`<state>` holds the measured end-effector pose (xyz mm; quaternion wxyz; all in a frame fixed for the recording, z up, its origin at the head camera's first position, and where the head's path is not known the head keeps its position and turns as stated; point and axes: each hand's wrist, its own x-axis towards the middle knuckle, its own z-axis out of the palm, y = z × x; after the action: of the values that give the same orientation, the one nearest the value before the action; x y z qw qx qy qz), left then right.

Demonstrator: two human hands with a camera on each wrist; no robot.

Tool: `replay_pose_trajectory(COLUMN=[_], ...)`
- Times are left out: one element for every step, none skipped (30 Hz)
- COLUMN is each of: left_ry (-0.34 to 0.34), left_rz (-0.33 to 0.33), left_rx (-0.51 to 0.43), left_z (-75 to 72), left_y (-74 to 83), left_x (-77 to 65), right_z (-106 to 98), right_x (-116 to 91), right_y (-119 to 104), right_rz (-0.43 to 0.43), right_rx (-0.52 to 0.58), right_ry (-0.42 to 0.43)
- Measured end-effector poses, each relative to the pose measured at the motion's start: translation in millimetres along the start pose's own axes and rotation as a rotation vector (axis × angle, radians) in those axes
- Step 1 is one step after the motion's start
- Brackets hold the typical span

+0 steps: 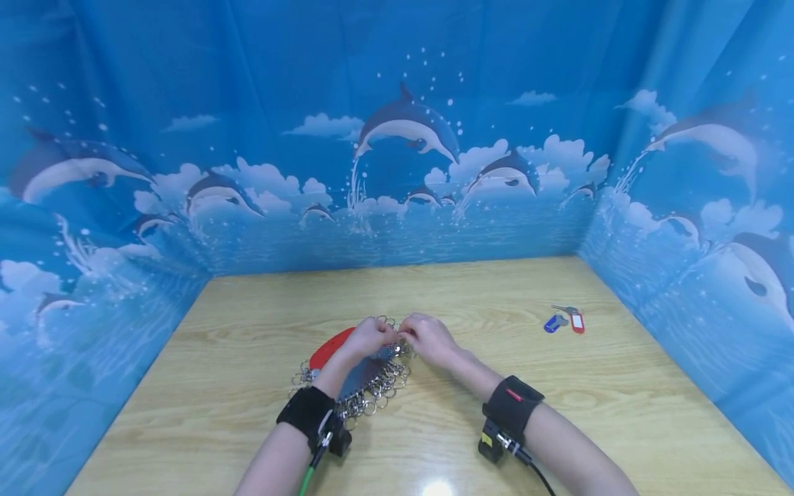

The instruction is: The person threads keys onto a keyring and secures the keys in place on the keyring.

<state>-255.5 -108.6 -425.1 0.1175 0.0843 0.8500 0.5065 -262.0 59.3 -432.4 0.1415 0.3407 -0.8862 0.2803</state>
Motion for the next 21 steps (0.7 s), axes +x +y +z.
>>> replay_pose_trajectory(left_ry=[-0.003, -0.008, -0.013, -0.017, -0.02, -0.017, -0.013, -0.009, -0.003, 0.002, 0.007, 0.012, 0.016, 0.02, 0.026, 0.031, 0.036, 0.042, 0.045, 0.048, 0.05], left_rz=[0.015, 0.031, 0.049, 0.063, 0.079, 0.092, 0.097, 0.093, 0.089, 0.08, 0.071, 0.063, 0.058, 0.057, 0.054, 0.052, 0.049, 0.045, 0.038, 0.032, 0.026], left_rx=[0.009, 0.02, 0.039, 0.054, 0.074, 0.096, 0.114, 0.13, 0.147, 0.156, 0.167, 0.173, 0.177, 0.181, 0.179, 0.175, 0.17, 0.164, 0.158, 0.154, 0.151], left_z=[0.3, 0.4, 0.8, 1.1, 1.5, 1.9, 2.3, 2.5, 2.9, 3.1, 3.5, 3.7, 4.0, 4.3, 4.7, 5.0, 5.3, 5.5, 5.7, 5.6, 5.4], left_y=[-0.4, 0.0, 0.3, 0.8, 1.0, 1.5, 2.1, 2.9, 3.2, 3.6, 4.0, 4.3, 4.3, 4.3, 4.2, 4.1, 4.0, 3.9, 3.9, 4.1, 4.5], left_x=[-0.5, -1.3, -1.9, -2.7, -3.2, -3.6, -4.1, -4.4, -4.5, -4.7, -4.8, -4.8, -4.9, -4.9, -4.9, -4.9, -5.0, -5.0, -5.0, -5.2, -5.2], right_z=[-0.2, -0.1, -0.1, 0.0, -0.1, 0.0, 0.2, 0.3, 0.4, 0.4, 0.5, 0.7, 0.7, 0.9, 1.0, 1.2, 1.5, 1.7, 2.3, 2.6, 2.8], right_x=[-0.1, -0.1, -0.2, -0.1, -0.1, 0.0, 0.3, 0.4, 0.5, 0.5, 0.4, 0.3, 0.2, 0.0, -0.2, -0.3, -0.4, -0.4, -0.5, -0.5, -0.4], right_y=[0.1, 0.6, 1.1, 1.6, 2.0, 2.3, 2.6, 2.7, 2.8, 2.7, 2.6, 2.6, 2.5, 2.5, 2.4, 2.2, 2.4, 2.1, 2.1, 1.6, 1.1], right_rz=[0.015, 0.028, 0.042, 0.058, 0.065, 0.071, 0.079, 0.08, 0.081, 0.082, 0.083, 0.082, 0.08, 0.076, 0.075, 0.074, 0.067, 0.065, 0.06, 0.058, 0.054], right_rx=[0.005, 0.005, 0.006, 0.008, 0.009, 0.009, 0.012, 0.012, 0.017, 0.021, 0.026, 0.024, 0.027, 0.027, 0.028, 0.026, 0.025, 0.023, 0.021, 0.021, 0.024], right_ry=[-0.007, -0.012, -0.017, -0.023, -0.024, -0.025, -0.029, -0.027, -0.027, -0.027, -0.026, -0.026, -0.023, -0.021, -0.021, -0.021, -0.018, -0.015, -0.013, -0.01, -0.008])
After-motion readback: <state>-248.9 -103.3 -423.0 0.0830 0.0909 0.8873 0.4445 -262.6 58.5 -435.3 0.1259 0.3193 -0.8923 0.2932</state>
